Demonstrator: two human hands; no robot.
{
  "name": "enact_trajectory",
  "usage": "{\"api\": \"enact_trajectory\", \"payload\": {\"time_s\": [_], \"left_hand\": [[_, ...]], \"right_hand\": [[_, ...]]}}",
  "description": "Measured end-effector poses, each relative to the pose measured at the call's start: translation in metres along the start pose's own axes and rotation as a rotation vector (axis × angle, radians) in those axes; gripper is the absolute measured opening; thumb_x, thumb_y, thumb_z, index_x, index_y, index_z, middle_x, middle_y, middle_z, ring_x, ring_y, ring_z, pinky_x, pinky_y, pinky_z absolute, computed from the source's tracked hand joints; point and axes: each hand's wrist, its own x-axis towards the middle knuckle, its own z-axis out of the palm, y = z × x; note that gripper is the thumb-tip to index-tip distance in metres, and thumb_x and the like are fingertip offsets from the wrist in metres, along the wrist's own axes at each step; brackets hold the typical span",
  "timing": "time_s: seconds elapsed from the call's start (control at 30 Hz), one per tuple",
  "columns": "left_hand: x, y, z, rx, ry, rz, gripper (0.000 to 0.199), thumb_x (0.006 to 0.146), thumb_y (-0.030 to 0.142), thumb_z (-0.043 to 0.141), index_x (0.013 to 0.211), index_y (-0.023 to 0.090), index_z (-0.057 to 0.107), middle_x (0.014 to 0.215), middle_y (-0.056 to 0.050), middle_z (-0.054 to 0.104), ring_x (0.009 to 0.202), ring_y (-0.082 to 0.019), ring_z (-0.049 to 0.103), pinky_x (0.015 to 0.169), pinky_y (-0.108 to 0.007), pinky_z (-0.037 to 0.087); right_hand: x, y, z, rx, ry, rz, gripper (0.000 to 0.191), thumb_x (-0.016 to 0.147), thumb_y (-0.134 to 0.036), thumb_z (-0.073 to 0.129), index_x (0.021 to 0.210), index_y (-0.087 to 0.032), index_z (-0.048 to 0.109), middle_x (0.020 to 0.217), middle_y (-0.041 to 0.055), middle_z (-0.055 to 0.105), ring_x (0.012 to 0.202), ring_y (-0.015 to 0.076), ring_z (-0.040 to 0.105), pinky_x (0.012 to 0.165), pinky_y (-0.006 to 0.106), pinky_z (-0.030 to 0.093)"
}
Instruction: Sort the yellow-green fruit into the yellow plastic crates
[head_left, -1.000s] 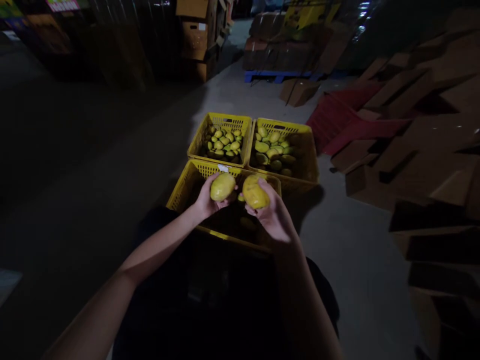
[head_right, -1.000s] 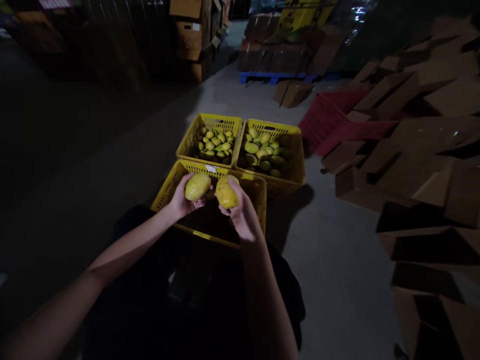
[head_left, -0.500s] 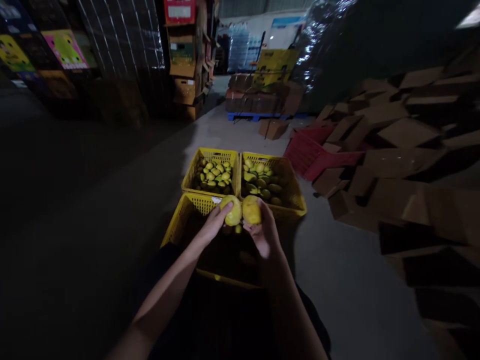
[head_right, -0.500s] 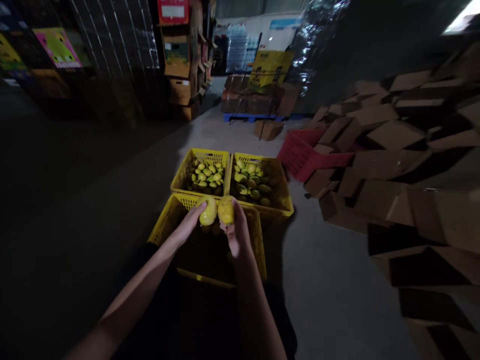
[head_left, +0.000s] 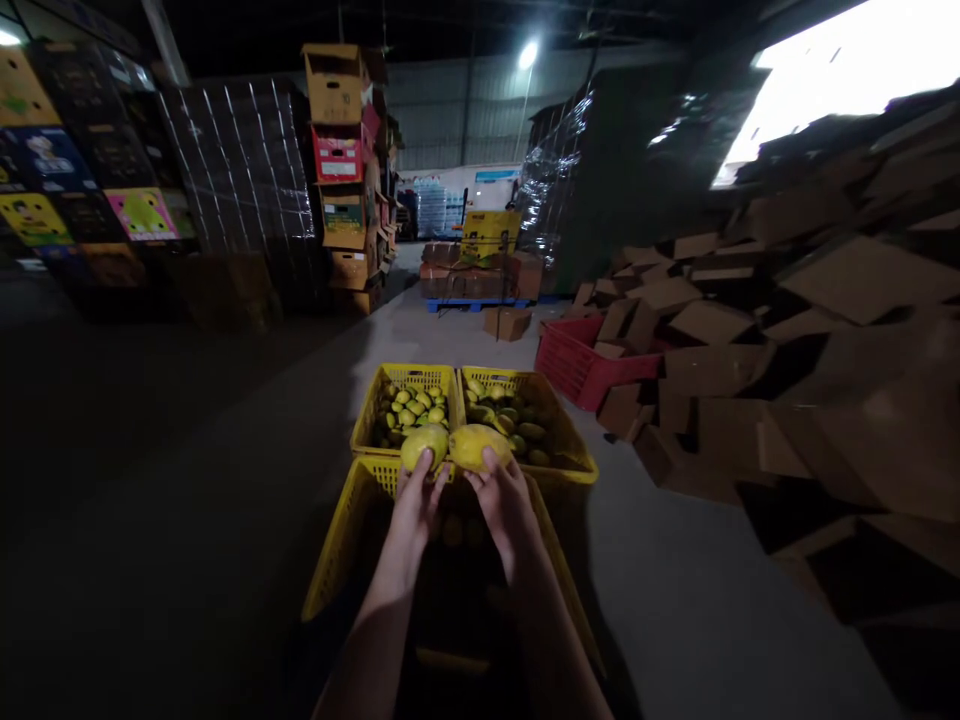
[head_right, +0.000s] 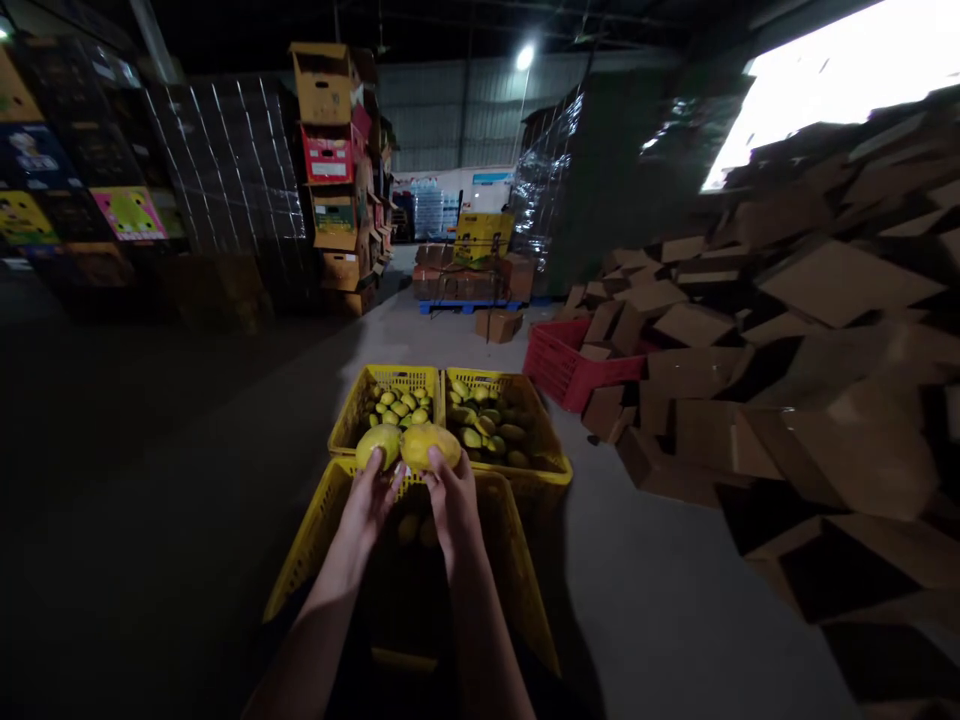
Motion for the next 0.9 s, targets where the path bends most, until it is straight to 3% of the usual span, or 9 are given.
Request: {"api": "enact_trajectory", "payload": {"time_s": [0.13,0.37,0.5,0.7,0.8,0.9], "left_hand": [[0.004,0.005,-0.006,0.096,-0.048,0.146,0.042,0.057,0.027,0.086,0.094,0.020,0.067,0.098,-0.003,0.072,0.089,-0.016,0.067,0.078,-0.023,0.052],[-0.005,0.031,-0.011,0.464,-0.135,0.320,0.053,0.054,0.033,0.087,0.100,0.018,0.067,0.103,-0.008,0.071,0.096,-0.021,0.064,0.089,-0.031,0.048],[-0.007,0.035,-0.012,0.503,-0.187,0.368,0.057,0.054,0.031,0.087,0.105,0.020,0.063,0.108,-0.006,0.069,0.101,-0.019,0.063,0.091,-0.029,0.047],[-0.009,0.033,-0.018,0.407,-0.225,0.195,0.043,0.064,0.043,0.080,0.099,0.022,0.065,0.101,-0.005,0.070,0.093,-0.020,0.064,0.082,-0.030,0.049],[-0.009,0.037,-0.017,0.319,-0.164,0.040,0.045,0.068,0.055,0.073,0.097,0.021,0.070,0.104,-0.008,0.071,0.095,-0.024,0.065,0.077,-0.032,0.052],[-0.005,0.038,-0.018,0.294,-0.090,-0.060,0.049,0.071,0.062,0.067,0.095,0.020,0.072,0.097,-0.008,0.073,0.085,-0.023,0.067,0.065,-0.030,0.052]], "right_hand": [[-0.005,0.003,0.002,-0.160,0.012,0.036,0.037,0.058,-0.039,0.079,0.087,-0.024,0.060,0.085,0.0023,0.070,0.082,0.0224,0.065,0.075,0.036,0.053],[-0.014,0.008,-0.004,-0.446,-0.024,-0.063,0.051,0.039,-0.023,0.089,0.077,-0.022,0.056,0.073,-0.0036,0.065,0.068,0.0162,0.060,0.062,0.027,0.050],[-0.013,0.006,-0.001,-0.394,0.054,-0.034,0.055,0.041,-0.026,0.089,0.086,-0.022,0.059,0.075,-0.0017,0.069,0.070,0.0182,0.063,0.065,0.029,0.052],[-0.009,0.000,0.002,-0.189,0.095,-0.014,0.054,0.043,-0.026,0.090,0.087,-0.023,0.060,0.087,0.0003,0.072,0.078,0.0202,0.067,0.073,0.032,0.054],[-0.010,-0.001,0.001,-0.170,0.047,0.027,0.050,0.045,-0.024,0.089,0.085,-0.023,0.060,0.083,0.0004,0.073,0.076,0.0211,0.068,0.072,0.034,0.055],[-0.013,0.000,0.003,-0.125,-0.001,0.115,0.043,0.049,-0.027,0.088,0.084,-0.023,0.063,0.081,0.0019,0.073,0.080,0.0238,0.069,0.074,0.036,0.055]]}}
